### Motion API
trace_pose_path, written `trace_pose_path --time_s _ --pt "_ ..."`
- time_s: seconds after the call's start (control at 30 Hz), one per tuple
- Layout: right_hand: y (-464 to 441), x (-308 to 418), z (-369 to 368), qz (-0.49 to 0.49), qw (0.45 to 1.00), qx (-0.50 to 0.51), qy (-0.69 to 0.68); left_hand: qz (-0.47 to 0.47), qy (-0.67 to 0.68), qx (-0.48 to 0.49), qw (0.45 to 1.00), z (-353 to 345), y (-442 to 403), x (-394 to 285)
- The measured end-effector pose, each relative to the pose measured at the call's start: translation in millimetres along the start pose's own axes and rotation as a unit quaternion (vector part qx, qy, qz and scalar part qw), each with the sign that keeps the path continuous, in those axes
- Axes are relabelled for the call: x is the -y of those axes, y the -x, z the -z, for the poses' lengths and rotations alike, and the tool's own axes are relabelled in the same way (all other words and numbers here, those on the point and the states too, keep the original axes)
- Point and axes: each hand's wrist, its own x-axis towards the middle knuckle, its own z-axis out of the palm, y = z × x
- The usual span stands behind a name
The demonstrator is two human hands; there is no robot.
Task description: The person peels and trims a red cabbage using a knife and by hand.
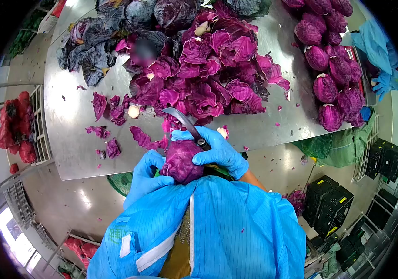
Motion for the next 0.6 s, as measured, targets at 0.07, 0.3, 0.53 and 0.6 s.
trace_pose_path --time_s 0.07,0.3,0.53,0.6 --pt "-4.0 -1.1 0.5 -0.007 1.000 0.012 -0.016 0.039 0.069 0.016 0.997 7.1 -0.7 7.4" --pt "-15.7 -1.2 -0.8 -0.025 0.996 0.045 -0.068 0.062 0.256 -0.019 0.965 10.1 -2.6 33.0" --pt "-29.0 -28.2 22.7 -0.016 0.987 0.008 -0.157 0.020 0.556 -0.051 0.829 8.5 -16.8 43.3" --pt "-42.0 -42.4 26.8 -0.021 0.985 -0.007 -0.171 0.007 0.563 -0.093 0.821 7.8 -19.1 32.9"
